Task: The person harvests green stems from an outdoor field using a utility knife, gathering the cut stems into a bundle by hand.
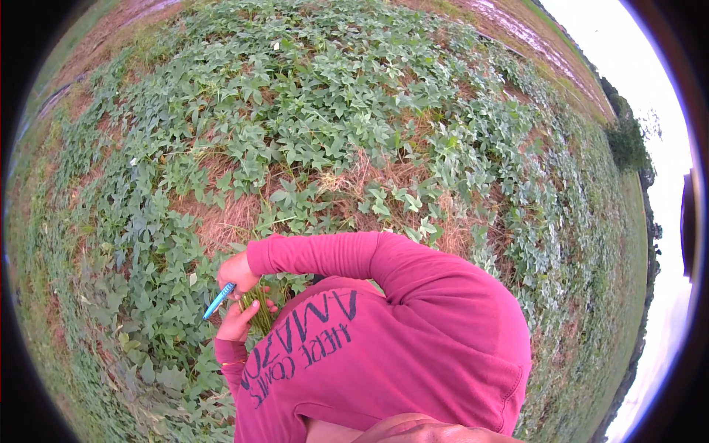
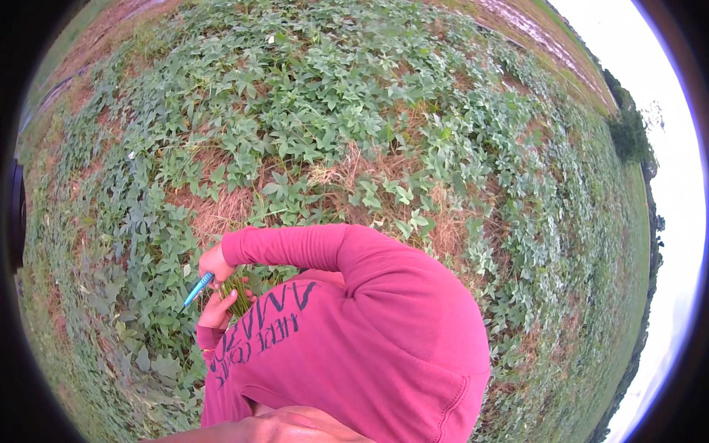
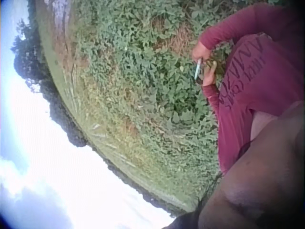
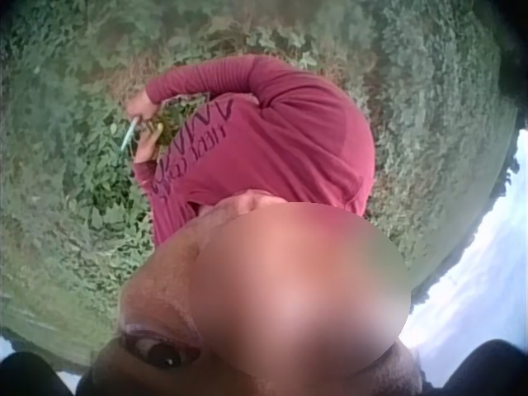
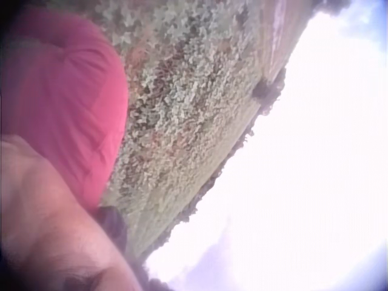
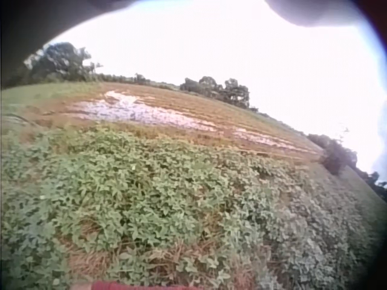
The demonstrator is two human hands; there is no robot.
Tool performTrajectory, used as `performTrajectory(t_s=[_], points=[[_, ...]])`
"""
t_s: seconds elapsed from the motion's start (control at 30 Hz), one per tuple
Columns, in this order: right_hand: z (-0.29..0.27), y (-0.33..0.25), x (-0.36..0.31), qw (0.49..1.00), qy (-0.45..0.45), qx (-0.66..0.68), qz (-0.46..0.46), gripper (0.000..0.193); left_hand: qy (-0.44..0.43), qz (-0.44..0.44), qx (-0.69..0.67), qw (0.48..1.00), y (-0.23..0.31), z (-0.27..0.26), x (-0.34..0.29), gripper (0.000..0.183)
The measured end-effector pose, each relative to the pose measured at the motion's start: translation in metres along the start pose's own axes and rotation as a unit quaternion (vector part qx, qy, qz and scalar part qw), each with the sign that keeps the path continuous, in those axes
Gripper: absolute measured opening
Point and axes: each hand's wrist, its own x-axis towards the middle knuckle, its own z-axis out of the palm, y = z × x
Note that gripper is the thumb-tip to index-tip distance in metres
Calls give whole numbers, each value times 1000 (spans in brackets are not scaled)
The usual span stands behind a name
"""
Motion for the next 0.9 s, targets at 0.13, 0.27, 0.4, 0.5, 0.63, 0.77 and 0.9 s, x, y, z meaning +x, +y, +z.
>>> performTrajectory(t_s=[0.13, 0.27, 0.4, 0.5, 0.63, 0.77, 0.9], points=[[19, 19, 16, 997, -8, -67, -26, 18, 15, 34, 40, 999, -11, -4, 7, 38], [11, 4, 10, 996, -16, -89, 26, 17, 47, 36, 11, 998, -12, -3, 12, 34], [16, 10, 9, 991, 1, -129, 24, 16, 58, 59, 36, 996, -10, 4, 16, 32], [18, 13, 3, 988, 96, -115, -46, 15, 80, 74, 70, 992, -15, -4, 21, 29], [11, -3, -4, 932, 355, -60, -35, 19, 158, 89, 50, 982, -3, -12, 18, 25], [-31, -51, -18, 890, 453, -57, -13, 28, 154, 67, 78, 983, 19, -6, 7, 26], [-11, -58, -13, 886, 457, -71, -35, 43, 102, 121, 130, 979, 18, 2, 17, 30]])
